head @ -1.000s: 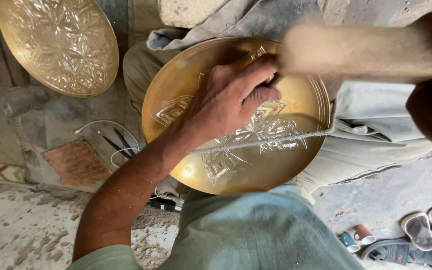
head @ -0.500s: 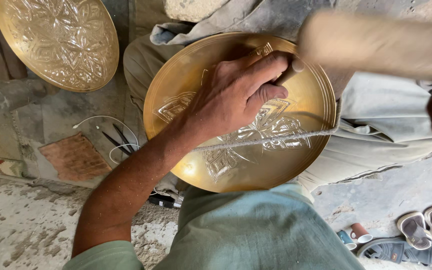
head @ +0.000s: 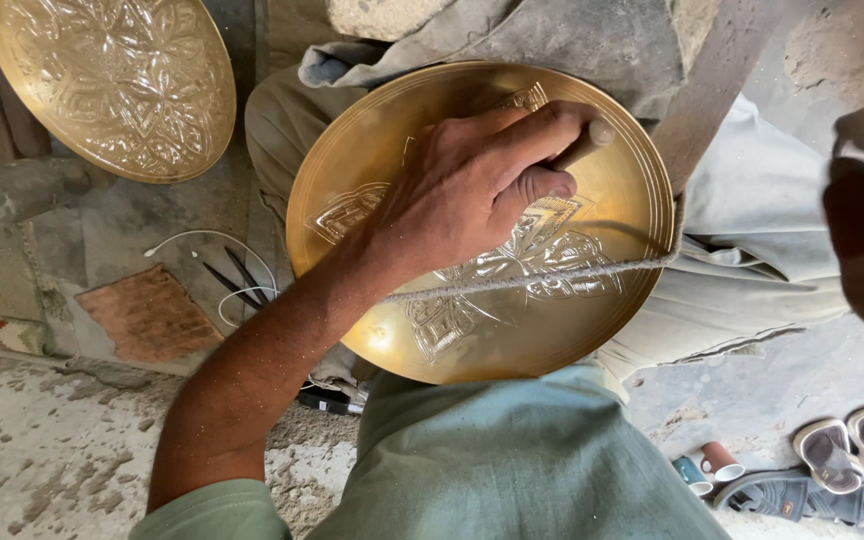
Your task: The person sits on the floor with a brass plate on their lap, holding a punch against the plate's floral design and striking it with a wooden mallet to emboss the pattern. They reposition the punch across the design and occasionally set the plate down and pick it back up to continue hammering.
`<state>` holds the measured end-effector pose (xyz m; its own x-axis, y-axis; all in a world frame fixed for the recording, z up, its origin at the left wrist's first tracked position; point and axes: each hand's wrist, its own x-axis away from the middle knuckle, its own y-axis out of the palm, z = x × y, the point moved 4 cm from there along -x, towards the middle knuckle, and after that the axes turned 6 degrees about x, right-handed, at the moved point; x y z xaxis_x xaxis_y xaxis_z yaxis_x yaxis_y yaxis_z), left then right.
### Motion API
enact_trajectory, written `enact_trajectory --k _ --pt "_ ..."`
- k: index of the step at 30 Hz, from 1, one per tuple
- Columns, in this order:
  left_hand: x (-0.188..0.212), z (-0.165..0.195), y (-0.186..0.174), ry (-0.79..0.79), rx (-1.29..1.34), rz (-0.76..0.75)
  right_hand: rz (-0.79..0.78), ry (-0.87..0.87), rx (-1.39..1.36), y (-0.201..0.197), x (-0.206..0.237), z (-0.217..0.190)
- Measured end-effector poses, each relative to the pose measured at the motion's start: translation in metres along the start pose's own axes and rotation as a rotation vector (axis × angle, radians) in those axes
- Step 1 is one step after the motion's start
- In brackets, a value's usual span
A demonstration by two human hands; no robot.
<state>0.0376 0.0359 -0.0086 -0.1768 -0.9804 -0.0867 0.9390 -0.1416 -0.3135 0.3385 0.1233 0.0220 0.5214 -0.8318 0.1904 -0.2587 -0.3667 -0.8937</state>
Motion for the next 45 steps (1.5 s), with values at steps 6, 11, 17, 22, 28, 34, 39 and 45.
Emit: enact_trajectory --k 6,11,17,22,28,34,39,45 --pt "-0.002 0.0 0.0 0.0 -0.009 -0.016 0.007 0.003 0.001 0.001 0.005 -0.002" --pt "-0.002 0.0 -0.002 -0.025 -0.005 -0.029 0.008 0.007 0.022 0.001 0.016 -0.007" --pt "-0.002 0.002 -0.004 -0.001 -0.006 -0.043 0.015 0.015 -0.001 0.001 0.017 -0.003" --pt "-0.003 0.002 -0.004 -0.023 -0.028 -0.059 0.023 0.02 -0.012 0.002 0.019 -0.003" --pt "-0.004 0.005 -0.006 0.007 0.003 -0.038 0.024 0.016 -0.003 0.005 0.025 -0.007" --pt "-0.003 0.004 -0.007 0.027 -0.027 -0.066 0.032 0.012 -0.018 0.003 0.028 -0.01" --pt "0.001 0.001 -0.004 -0.024 -0.022 -0.047 0.029 0.02 -0.035 0.008 0.016 -0.004" --pt "0.004 0.002 -0.007 0.009 -0.013 -0.003 0.009 0.007 -0.053 0.013 -0.009 0.011"
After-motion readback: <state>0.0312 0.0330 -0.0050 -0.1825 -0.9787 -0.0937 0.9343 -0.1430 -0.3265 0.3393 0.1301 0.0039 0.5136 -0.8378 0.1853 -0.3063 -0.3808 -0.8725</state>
